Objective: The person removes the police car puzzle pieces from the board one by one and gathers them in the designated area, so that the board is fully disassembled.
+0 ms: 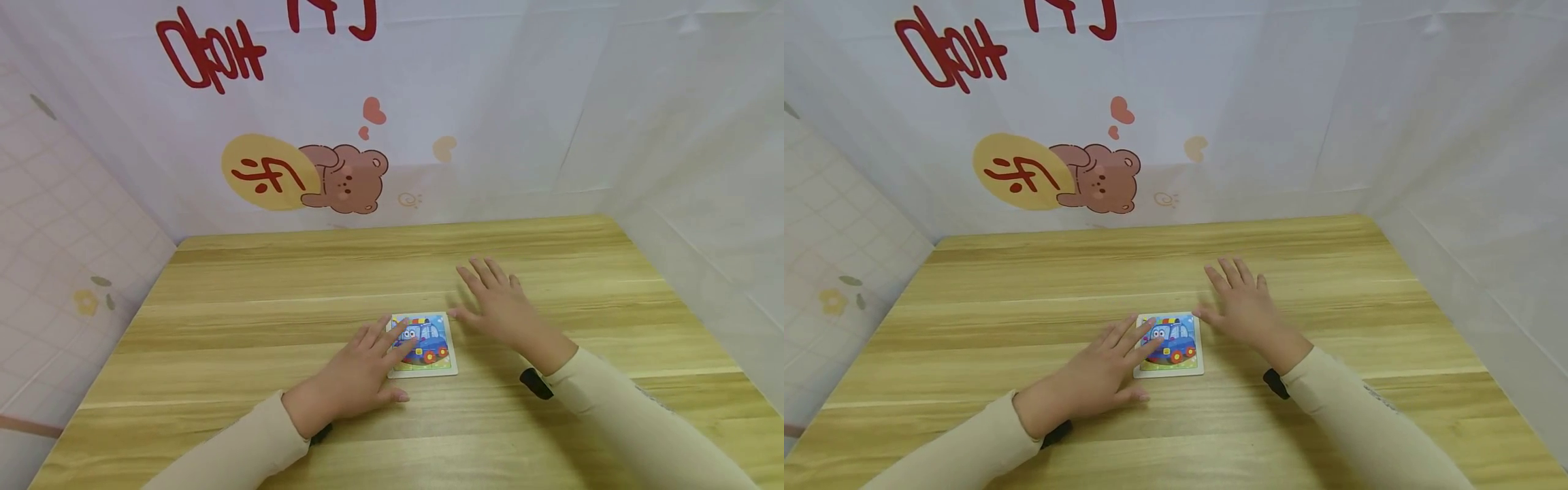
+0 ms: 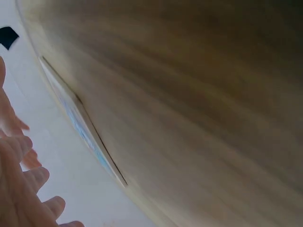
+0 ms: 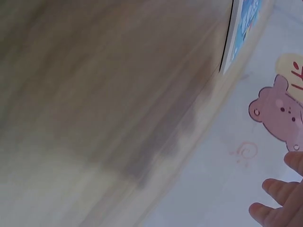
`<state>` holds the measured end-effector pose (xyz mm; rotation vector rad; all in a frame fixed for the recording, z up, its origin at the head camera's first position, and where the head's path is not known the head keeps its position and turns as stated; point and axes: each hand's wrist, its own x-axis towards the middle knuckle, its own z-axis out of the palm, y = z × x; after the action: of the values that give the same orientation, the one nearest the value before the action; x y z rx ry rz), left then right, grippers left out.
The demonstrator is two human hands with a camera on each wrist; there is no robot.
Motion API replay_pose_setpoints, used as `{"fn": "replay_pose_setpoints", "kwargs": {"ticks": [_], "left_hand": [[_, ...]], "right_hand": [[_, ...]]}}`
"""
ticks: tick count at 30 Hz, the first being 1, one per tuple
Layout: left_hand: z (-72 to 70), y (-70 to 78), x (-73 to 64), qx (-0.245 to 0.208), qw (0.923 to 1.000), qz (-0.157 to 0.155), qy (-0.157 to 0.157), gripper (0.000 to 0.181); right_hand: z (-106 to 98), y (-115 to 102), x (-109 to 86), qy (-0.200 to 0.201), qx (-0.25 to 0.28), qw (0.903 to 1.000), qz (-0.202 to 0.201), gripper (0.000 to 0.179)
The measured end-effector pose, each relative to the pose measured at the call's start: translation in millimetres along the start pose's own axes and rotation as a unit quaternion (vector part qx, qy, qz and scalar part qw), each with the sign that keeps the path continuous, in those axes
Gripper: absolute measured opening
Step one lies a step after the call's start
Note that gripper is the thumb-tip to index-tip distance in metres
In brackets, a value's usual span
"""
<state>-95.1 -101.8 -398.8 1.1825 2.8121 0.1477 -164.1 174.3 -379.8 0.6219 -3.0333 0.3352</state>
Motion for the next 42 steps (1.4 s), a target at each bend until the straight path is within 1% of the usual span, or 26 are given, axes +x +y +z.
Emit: {"fn": "replay_pose_setpoints", "kwargs": {"ticks": [4,8,12,18,22,26,29,32,38,42], "left_hand": [[1.6,6.3,4.6,0.016,0.9993,0.024,-0.023,0.079],[0.9,13.3,8.5,0.039,0.9972,0.054,-0.033,0.078],[2.1,17.5,12.7,0.061,0.9943,0.074,-0.047,0.077],[7.3,20.3,17.6,0.072,0.9913,0.096,-0.053,0.075],[7.8,22.0,19.2,0.074,0.9898,0.104,-0.064,0.073],[6.1,23.4,20.0,0.08,0.9883,0.101,-0.082,0.073],[4.7,23.8,20.1,0.08,0.987,0.097,-0.1,0.073],[5.1,23.6,19.9,0.08,0.986,0.098,-0.109,0.074],[9.6,22.0,20.3,0.091,0.9851,0.105,-0.102,0.075],[8.6,23.0,19.6,0.092,0.985,0.106,-0.1,0.075]], "right_hand": [[3.0,-6.7,3.1,-0.005,0.001,0.9999,-0.011,0.082],[5.4,-12.8,6.2,-0.006,0.004,0.9997,-0.025,0.081],[6.8,-19.3,9.4,-0.006,0.009,0.9992,-0.038,0.08],[9.1,-29.3,13.9,-0.013,0.017,0.9982,-0.056,0.079],[12.6,-36.0,16.8,-0.018,0.024,0.9975,-0.063,0.079],[16.7,-41.7,19.0,-0.028,0.034,0.9968,-0.067,0.077],[17.9,-45.6,19.8,-0.037,0.05,0.9955,-0.072,0.075],[17.9,-49.8,20.8,-0.045,0.077,0.993,-0.077,0.073],[20.4,-57.3,25.1,-0.067,0.116,0.9881,-0.076,0.065],[21.5,-60.6,28.3,-0.089,0.14,0.9833,-0.074,0.056]]}}
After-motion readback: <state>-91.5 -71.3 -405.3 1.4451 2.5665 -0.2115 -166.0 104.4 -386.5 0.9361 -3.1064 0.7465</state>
